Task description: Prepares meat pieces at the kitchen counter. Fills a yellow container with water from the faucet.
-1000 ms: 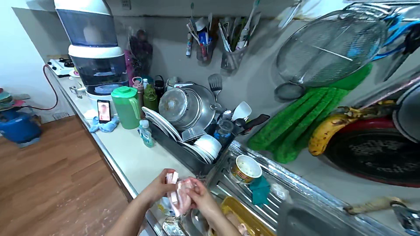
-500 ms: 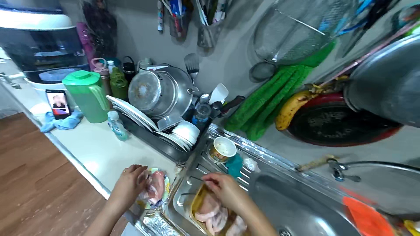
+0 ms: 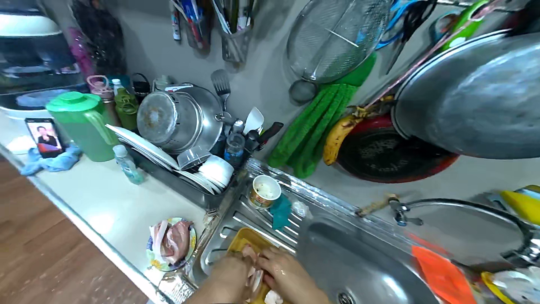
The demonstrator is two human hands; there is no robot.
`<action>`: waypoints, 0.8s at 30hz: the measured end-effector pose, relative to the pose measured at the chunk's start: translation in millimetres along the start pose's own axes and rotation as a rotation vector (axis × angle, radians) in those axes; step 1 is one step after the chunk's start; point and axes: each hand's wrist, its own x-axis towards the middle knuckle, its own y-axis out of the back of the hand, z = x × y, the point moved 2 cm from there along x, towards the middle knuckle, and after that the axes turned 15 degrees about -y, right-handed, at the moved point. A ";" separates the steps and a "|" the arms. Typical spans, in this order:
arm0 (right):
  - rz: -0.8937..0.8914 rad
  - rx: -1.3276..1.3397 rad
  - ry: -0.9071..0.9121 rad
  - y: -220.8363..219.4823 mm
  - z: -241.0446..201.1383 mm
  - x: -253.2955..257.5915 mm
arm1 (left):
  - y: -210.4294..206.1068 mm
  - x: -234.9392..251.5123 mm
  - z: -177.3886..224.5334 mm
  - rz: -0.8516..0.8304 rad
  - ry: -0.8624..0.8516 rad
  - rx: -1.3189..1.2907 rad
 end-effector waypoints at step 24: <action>-0.339 1.387 -0.240 30.7 -119.0 97.7 | 88.7 -92.4 -76.1 0.703 0.212 -0.631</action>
